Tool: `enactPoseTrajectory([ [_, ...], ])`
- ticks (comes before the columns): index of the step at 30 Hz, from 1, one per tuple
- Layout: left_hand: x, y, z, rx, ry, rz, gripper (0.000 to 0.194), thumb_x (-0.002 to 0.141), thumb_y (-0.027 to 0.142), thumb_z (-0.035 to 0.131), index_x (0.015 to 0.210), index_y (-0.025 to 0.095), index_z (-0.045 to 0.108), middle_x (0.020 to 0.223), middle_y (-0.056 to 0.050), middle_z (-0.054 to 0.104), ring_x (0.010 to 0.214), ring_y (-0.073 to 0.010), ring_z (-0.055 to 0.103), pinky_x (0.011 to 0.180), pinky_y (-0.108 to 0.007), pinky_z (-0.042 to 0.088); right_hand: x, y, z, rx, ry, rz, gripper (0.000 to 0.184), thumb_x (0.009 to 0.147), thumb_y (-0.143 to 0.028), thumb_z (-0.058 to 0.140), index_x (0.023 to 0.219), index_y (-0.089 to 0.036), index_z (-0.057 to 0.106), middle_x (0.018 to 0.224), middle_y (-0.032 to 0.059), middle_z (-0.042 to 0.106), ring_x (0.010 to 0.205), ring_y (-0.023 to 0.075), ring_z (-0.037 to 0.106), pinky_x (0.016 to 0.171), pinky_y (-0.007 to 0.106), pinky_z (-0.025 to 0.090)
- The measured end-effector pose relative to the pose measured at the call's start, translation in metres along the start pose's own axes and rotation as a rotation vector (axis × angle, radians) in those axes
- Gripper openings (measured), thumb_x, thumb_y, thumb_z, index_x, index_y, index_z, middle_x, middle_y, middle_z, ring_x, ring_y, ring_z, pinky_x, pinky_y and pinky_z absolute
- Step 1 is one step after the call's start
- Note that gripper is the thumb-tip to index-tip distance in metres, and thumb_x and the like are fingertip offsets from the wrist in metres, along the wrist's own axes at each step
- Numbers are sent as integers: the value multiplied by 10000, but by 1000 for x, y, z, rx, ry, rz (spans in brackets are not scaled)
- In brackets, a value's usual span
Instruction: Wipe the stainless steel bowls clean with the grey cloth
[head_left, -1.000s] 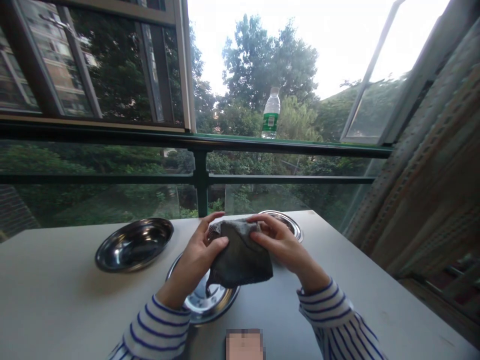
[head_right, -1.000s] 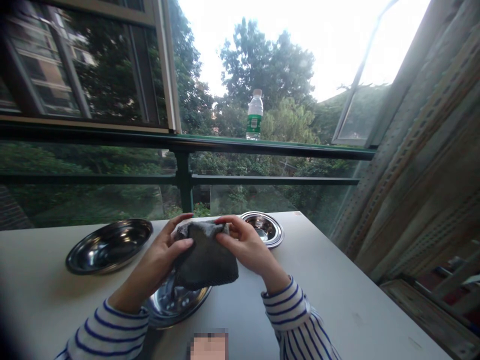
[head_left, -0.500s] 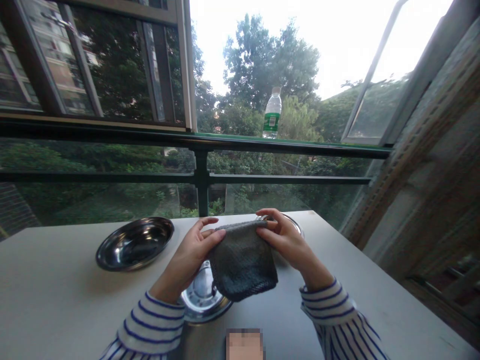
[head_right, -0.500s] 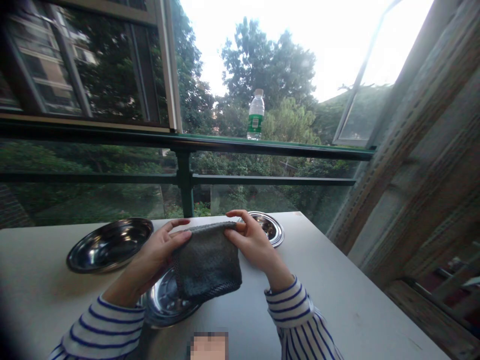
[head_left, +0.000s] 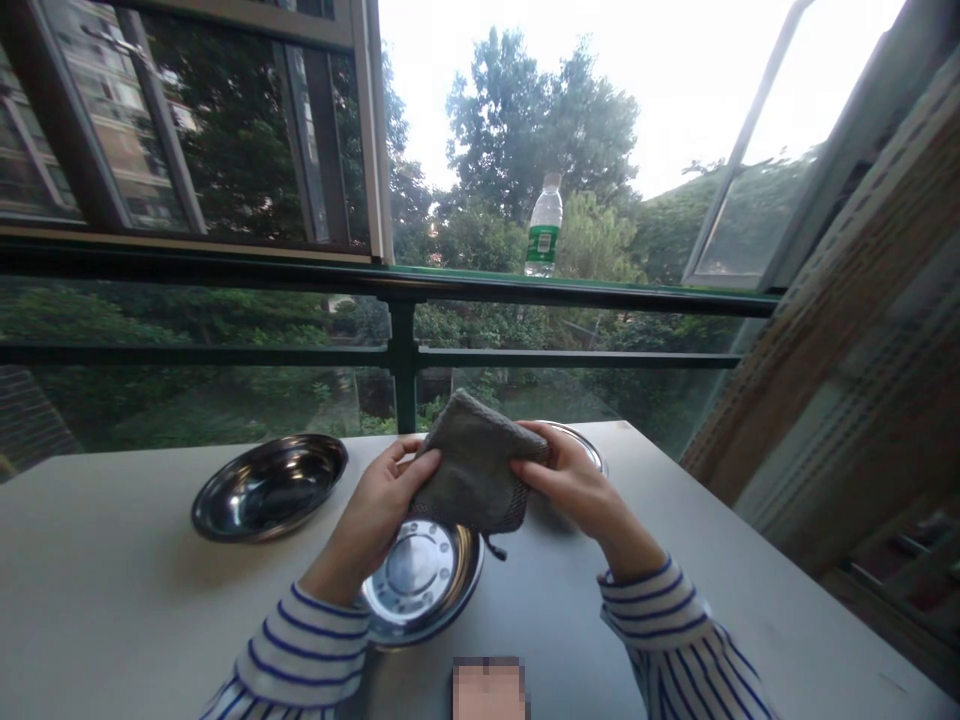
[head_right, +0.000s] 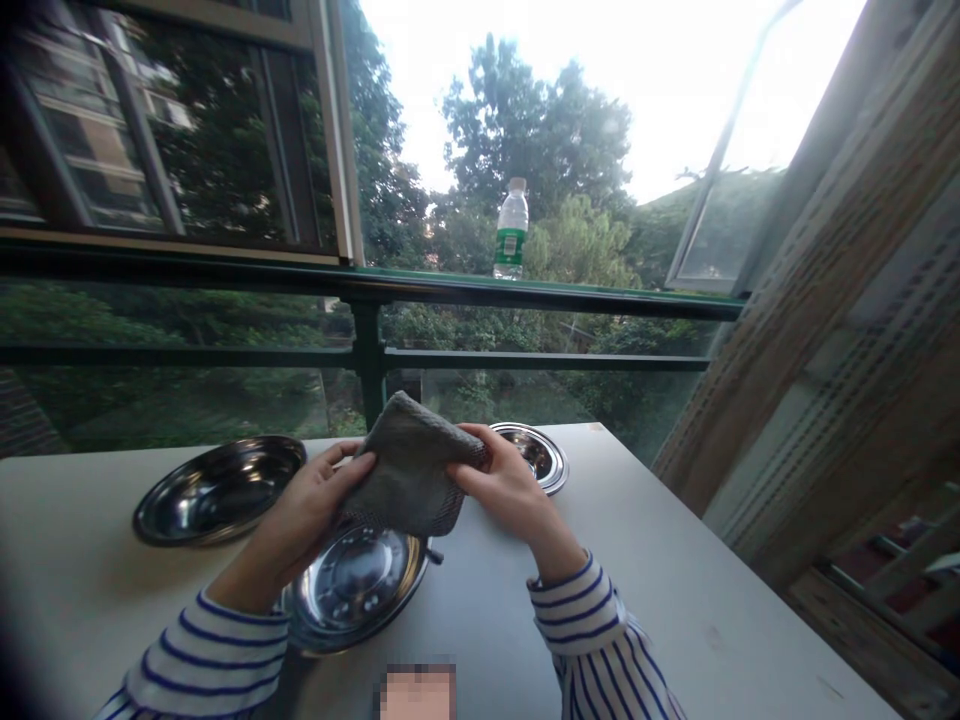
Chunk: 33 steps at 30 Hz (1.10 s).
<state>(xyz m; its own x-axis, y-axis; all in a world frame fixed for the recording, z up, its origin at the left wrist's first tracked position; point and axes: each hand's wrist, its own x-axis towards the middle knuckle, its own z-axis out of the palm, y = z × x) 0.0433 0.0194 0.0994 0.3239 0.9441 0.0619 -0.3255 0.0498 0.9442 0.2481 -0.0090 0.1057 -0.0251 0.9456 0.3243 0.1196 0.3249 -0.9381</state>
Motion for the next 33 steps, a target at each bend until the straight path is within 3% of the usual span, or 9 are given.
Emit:
enactPoseTrajectory([
  [3,-5,3,3,113,-127,-72,380,650,236,717,980,139,554,784,-57,705,672,-181,666,617,-275,520,-1,-3,2,163,70,12,442,667,-208,670,1079,-199,511,835,7,643,822,162,602,751,297,476],
  [7,-6,3,6,73,-68,-26,393,654,240,712,1006,157,559,831,-47,703,668,-171,659,595,-278,530,-4,-5,5,335,-69,-3,563,652,-190,699,1159,-217,457,1023,56,634,929,190,601,816,341,478],
  [9,-5,3,5,39,-54,-6,402,659,233,706,1024,181,544,818,-29,699,678,-172,660,600,-288,537,-4,-2,7,314,-133,-18,559,656,-171,692,1165,-225,466,1051,57,628,909,188,607,795,342,488],
  [12,-4,5,3,26,-31,-18,369,686,211,666,1030,197,530,824,-26,688,682,-182,659,561,-301,546,-2,3,9,270,-99,-88,419,700,-169,640,1098,-257,540,983,16,650,842,162,617,768,326,490],
  [16,-5,8,3,-58,-18,-54,377,714,189,576,1088,208,524,908,-53,673,685,-187,655,506,-290,536,-1,7,4,142,-41,-228,195,725,-119,556,809,-250,675,979,8,654,922,172,588,790,309,459],
  [20,-7,10,5,-153,-88,-88,325,765,285,504,1060,162,563,910,-87,672,739,-202,651,557,-293,526,-1,7,-3,-58,-65,-276,304,739,-67,448,724,-245,695,1064,14,626,1005,174,551,830,318,432],
  [26,-6,5,4,121,-101,-41,284,692,228,660,944,154,552,824,-48,677,741,-169,630,680,-269,477,-4,-1,-13,-153,-201,-227,399,717,-58,440,972,-265,666,1167,11,592,1125,193,497,955,378,379],
  [30,-8,5,7,281,-139,29,196,690,239,655,856,157,593,752,-33,665,734,-182,616,647,-265,458,-12,-8,-12,-239,-258,-206,505,773,-151,519,1261,-273,477,1322,22,469,1238,217,382,1054,427,241],
  [33,-11,8,11,361,-173,72,181,689,268,656,830,155,654,753,-42,678,731,-188,615,638,-257,452,-14,-5,-2,-332,-336,-176,637,764,-249,606,1348,-263,353,1335,60,451,1213,253,410,1015,442,293],
])
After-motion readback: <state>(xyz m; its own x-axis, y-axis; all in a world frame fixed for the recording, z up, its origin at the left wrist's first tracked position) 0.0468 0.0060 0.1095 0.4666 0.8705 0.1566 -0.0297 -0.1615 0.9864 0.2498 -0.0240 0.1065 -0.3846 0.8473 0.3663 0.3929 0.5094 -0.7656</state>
